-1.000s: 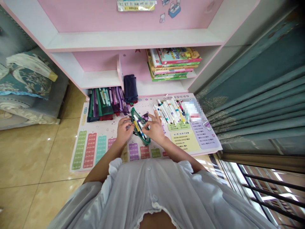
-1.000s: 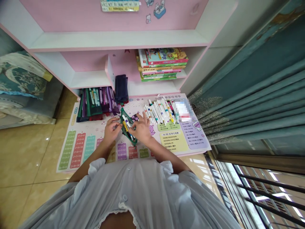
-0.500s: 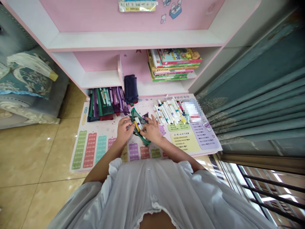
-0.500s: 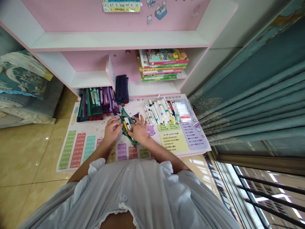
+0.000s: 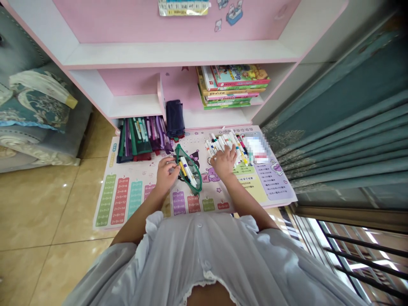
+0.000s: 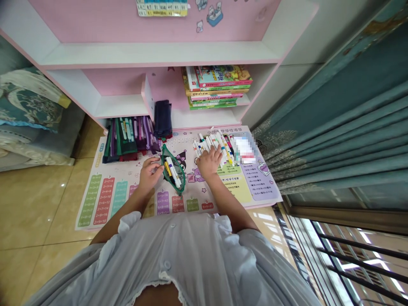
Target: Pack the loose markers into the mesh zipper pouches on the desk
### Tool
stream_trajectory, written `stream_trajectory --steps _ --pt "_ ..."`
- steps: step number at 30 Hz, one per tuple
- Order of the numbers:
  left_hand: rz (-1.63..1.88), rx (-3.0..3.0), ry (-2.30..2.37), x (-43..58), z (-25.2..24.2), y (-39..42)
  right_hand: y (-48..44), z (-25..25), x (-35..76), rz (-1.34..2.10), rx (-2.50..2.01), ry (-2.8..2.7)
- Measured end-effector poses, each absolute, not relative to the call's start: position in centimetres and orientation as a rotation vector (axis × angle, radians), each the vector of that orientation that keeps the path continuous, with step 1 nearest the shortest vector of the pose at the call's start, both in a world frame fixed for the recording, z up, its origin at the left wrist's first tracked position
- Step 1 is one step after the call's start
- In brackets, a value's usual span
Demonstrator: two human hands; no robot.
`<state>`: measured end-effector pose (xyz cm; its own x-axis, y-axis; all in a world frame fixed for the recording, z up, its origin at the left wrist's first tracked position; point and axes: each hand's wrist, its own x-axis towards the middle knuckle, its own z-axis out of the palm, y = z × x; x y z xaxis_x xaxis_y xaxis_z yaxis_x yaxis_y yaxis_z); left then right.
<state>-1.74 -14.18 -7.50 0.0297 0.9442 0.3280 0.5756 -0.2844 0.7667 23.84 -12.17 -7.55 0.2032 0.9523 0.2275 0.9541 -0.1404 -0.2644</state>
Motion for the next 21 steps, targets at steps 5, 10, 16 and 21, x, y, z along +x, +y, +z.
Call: stream_trajectory --steps 5,10,16,21 --pt "1.169 1.886 1.534 -1.7 -7.6 -14.2 -12.0 -7.8 24.0 0.063 -2.133 -1.814" --pt "1.186 1.877 1.534 -1.7 -7.8 -14.2 -11.9 -7.1 23.8 0.057 -2.109 -1.791" --pt "1.179 1.892 1.523 -1.7 -7.6 -14.2 -13.7 -5.1 21.9 0.137 -1.880 -1.711" --pt "1.168 1.894 1.527 -1.6 -7.4 -14.3 -15.7 -4.2 19.6 0.327 -1.576 -1.873"
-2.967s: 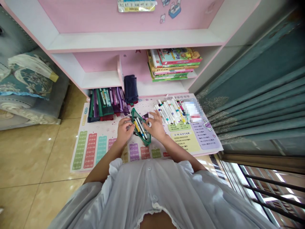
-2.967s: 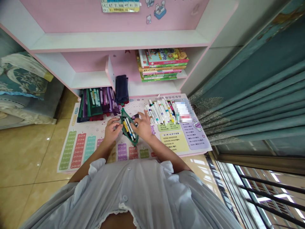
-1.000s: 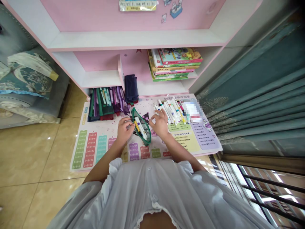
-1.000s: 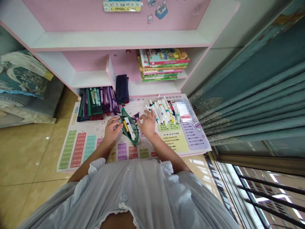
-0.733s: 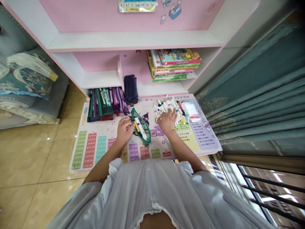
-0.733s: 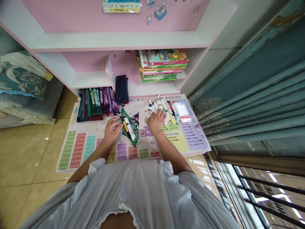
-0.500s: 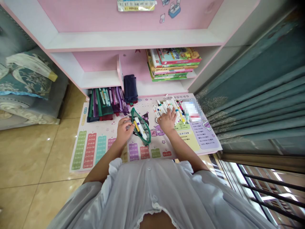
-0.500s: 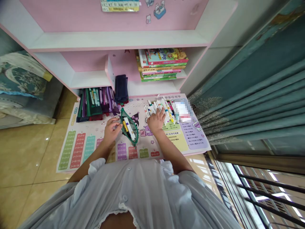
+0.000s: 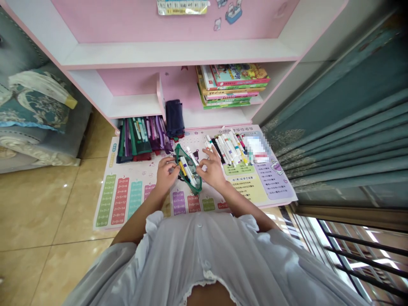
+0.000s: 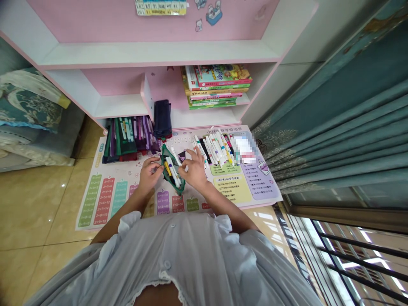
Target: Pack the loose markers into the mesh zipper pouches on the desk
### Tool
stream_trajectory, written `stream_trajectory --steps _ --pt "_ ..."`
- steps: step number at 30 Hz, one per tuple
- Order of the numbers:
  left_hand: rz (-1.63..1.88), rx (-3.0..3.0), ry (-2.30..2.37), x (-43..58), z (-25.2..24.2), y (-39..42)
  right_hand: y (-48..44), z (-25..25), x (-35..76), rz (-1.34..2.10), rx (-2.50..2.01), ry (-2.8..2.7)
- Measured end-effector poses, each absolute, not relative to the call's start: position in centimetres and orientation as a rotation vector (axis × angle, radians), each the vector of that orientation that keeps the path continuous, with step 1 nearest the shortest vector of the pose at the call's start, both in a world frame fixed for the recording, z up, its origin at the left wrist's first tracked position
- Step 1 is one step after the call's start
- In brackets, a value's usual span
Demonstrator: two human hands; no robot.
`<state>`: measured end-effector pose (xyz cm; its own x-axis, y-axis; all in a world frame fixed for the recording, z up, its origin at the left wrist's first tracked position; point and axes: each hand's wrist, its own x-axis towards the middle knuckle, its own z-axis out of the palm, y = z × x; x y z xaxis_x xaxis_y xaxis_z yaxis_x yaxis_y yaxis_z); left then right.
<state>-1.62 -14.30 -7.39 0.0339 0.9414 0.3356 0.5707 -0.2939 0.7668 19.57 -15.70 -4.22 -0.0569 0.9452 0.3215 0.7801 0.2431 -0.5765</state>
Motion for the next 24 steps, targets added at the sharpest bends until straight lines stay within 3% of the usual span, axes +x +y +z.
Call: stream_trajectory --steps 15,24 --pt "1.172 1.913 1.524 -1.8 -7.7 -14.2 -16.2 -5.1 17.0 0.491 -1.669 -2.084" --pt "1.148 1.892 1.625 -1.9 -8.1 -14.2 -15.2 -6.8 21.2 0.457 -1.214 -2.185"
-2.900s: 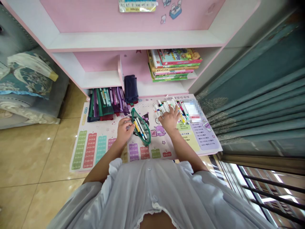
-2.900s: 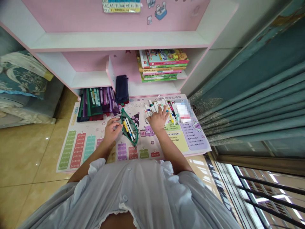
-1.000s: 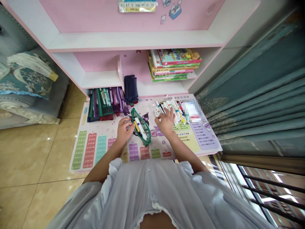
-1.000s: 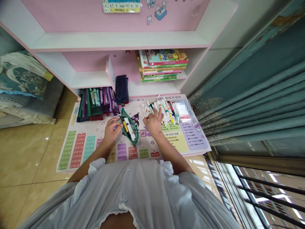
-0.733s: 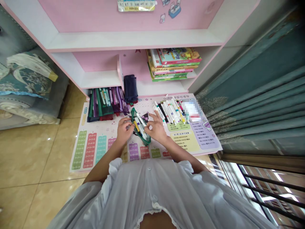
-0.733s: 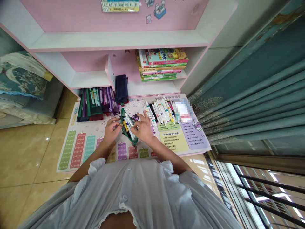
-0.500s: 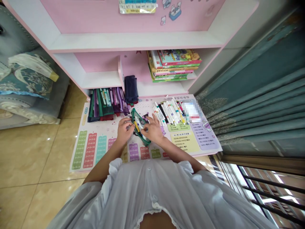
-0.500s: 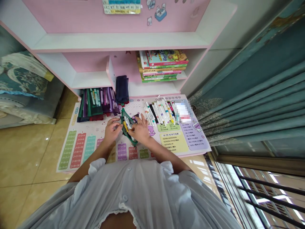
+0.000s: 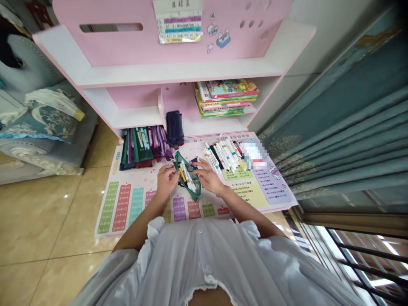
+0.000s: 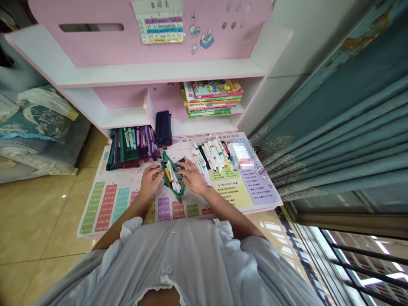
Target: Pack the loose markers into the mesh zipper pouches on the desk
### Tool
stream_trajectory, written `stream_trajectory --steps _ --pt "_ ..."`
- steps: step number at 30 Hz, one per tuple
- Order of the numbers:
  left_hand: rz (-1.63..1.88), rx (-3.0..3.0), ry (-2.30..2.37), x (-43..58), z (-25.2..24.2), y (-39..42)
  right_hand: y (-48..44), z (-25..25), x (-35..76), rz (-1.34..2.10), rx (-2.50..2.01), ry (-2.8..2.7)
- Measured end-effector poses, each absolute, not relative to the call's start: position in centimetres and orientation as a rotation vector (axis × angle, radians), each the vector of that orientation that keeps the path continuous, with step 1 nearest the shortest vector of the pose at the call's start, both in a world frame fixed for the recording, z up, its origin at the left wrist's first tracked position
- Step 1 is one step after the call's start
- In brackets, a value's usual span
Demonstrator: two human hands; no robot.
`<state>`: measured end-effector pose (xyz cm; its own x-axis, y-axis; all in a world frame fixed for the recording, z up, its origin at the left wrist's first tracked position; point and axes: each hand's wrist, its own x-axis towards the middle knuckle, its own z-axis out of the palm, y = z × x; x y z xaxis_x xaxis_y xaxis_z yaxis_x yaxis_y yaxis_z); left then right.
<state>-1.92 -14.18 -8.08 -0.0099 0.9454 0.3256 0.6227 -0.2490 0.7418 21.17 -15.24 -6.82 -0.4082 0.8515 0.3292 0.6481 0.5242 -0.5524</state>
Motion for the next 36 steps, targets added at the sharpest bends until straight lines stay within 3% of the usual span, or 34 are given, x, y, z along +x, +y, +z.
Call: stream_trajectory --steps 9,13,23,36 --pt "1.059 2.055 1.623 -1.2 -7.0 -13.9 -16.5 -6.6 21.0 0.179 -1.125 -2.364" --pt "0.852 2.256 1.509 -0.8 -5.3 -13.9 -17.1 -5.7 19.5 0.140 -1.010 -2.397" --pt "0.475 2.470 1.337 -0.4 -3.3 -14.6 -17.2 -5.7 18.7 0.197 -1.130 -2.447" --pt "0.410 2.345 1.468 -3.8 -3.7 -15.2 -15.5 -5.8 18.5 0.201 -1.144 -2.398"
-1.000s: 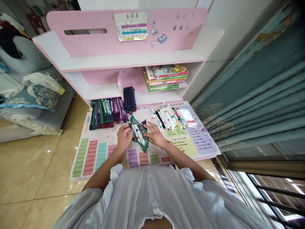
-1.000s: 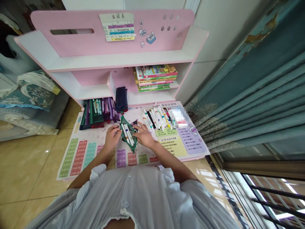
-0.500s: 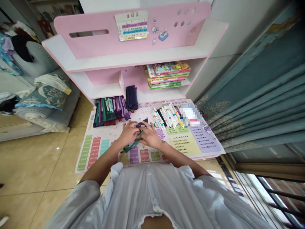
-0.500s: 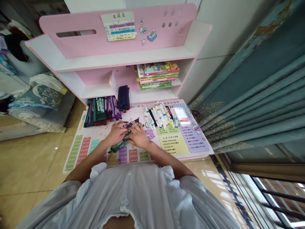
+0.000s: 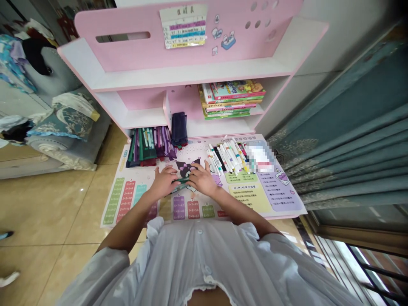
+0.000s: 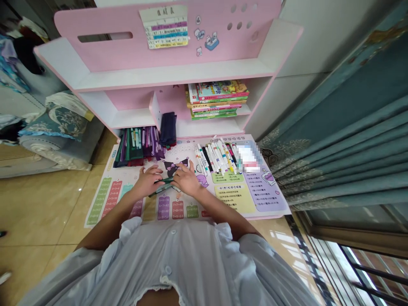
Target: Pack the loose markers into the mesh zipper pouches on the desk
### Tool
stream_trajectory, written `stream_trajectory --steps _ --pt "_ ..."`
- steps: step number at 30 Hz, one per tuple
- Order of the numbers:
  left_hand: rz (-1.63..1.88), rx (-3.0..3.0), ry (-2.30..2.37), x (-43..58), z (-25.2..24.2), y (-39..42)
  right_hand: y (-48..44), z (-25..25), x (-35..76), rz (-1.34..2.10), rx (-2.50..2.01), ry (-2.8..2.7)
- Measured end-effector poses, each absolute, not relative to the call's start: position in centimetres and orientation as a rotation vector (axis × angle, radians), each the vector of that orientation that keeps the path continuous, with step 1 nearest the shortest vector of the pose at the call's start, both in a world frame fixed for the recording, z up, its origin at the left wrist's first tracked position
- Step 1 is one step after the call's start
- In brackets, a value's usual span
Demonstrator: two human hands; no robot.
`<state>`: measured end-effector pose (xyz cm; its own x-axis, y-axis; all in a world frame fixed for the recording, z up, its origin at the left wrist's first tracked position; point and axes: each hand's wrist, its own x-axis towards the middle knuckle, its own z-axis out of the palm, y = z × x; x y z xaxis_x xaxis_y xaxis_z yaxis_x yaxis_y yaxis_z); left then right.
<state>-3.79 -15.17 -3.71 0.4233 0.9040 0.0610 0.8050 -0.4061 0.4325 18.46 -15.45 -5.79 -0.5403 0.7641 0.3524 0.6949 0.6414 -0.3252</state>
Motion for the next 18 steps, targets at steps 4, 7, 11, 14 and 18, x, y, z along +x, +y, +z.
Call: stream_trajectory --steps 4,7,11,14,18 --pt "0.454 2.340 1.524 -4.8 -4.0 -13.6 -14.4 -5.6 20.0 0.188 -1.199 -2.217" --pt "0.519 2.376 1.542 -5.2 -4.5 -12.8 -13.5 -6.5 21.9 0.221 -1.215 -2.073" --pt "0.438 2.406 1.596 -5.1 -4.4 -12.4 -12.6 -8.5 23.7 0.357 -1.106 -1.933" --pt "0.288 2.395 1.678 -4.7 -3.7 -12.8 -12.3 -9.7 24.0 0.412 -1.019 -1.835" --pt "0.245 2.399 1.747 -3.9 -2.4 -13.9 -12.2 -10.4 24.0 0.452 -1.021 -1.786"
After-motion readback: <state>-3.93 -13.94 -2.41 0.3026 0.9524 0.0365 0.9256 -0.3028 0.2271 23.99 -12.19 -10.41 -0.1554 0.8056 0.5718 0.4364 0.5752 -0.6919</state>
